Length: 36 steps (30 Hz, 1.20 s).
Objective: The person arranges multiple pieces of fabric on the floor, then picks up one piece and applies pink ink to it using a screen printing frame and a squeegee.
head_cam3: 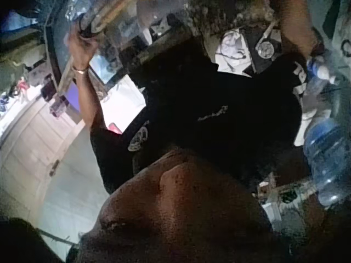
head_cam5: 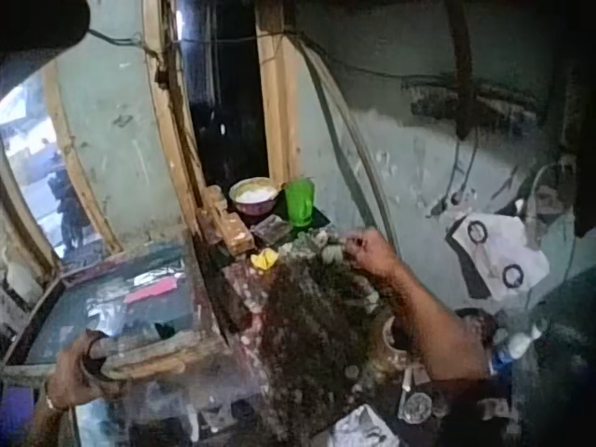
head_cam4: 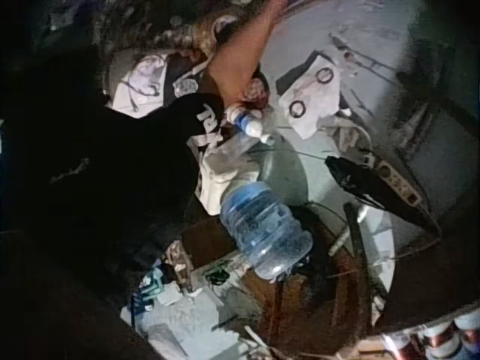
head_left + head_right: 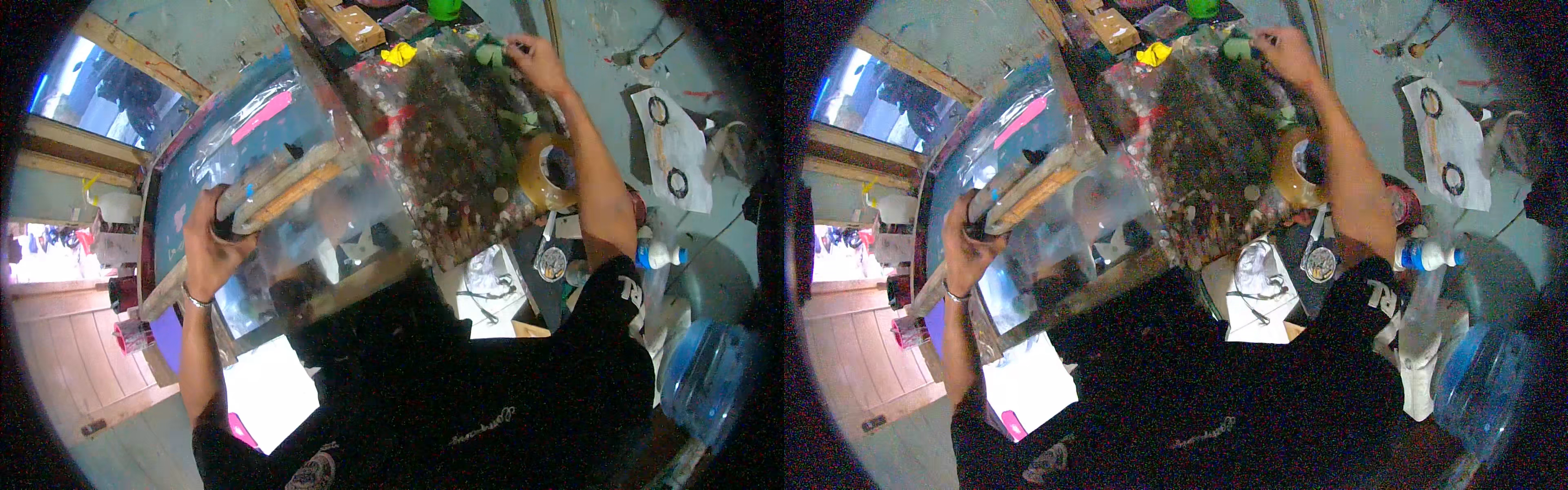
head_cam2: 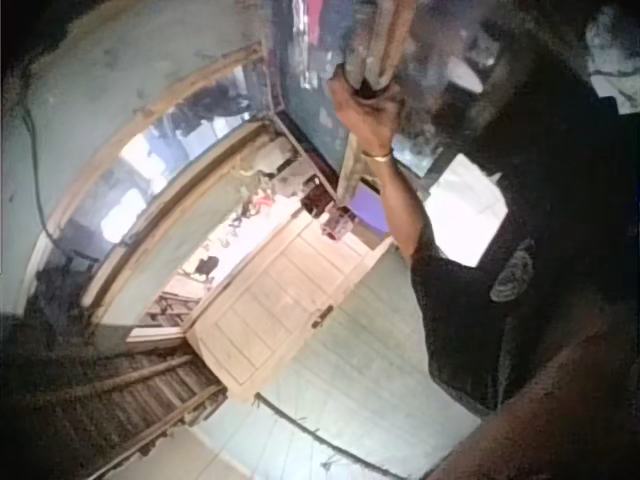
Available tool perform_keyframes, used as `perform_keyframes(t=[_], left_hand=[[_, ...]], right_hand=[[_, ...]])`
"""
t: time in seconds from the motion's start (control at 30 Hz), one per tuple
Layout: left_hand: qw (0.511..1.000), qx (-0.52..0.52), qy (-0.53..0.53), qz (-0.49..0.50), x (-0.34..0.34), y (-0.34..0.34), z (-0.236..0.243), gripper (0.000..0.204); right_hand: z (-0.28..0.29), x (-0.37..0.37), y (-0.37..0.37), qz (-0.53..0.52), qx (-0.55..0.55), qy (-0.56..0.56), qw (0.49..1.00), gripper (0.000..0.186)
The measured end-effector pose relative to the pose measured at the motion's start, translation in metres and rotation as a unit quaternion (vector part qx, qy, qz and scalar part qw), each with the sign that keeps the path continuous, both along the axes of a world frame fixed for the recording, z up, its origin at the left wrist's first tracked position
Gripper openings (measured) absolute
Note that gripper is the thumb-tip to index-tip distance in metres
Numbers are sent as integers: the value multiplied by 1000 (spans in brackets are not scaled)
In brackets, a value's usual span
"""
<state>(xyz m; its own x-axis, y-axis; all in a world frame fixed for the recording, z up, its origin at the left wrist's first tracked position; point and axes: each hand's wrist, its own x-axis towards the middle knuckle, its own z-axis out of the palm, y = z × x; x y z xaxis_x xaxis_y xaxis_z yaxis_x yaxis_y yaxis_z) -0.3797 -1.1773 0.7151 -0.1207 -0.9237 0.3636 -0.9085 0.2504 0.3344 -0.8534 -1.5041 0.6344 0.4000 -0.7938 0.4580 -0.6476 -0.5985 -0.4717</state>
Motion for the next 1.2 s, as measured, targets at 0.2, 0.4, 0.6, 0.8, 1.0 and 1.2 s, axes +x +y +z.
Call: perform_keyframes(t=[0.2,0.4,0.6,0.8,1.0,1.2], left_hand=[[1000,3,-1,18,4,-4,6,65],[998,-10,39,-47,29,-10,-8,70],[995,8,78,-66,24,-15,-5,75],[998,-2,28,-48,33,-9,-4,69],[998,27,37,-39,18,-6,-1,75],[998,-5,51,-47,21,-11,-7,68]], right_hand=[[34,17,42,33,236,-183,954,37],[-44,158,115,123,179,-211,953,16],[-148,229,150,64,-12,164,984,58],[-113,303,261,213,25,256,943,99],[-141,237,202,146,-112,60,981,88],[-127,315,284,273,-55,21,960,84]])
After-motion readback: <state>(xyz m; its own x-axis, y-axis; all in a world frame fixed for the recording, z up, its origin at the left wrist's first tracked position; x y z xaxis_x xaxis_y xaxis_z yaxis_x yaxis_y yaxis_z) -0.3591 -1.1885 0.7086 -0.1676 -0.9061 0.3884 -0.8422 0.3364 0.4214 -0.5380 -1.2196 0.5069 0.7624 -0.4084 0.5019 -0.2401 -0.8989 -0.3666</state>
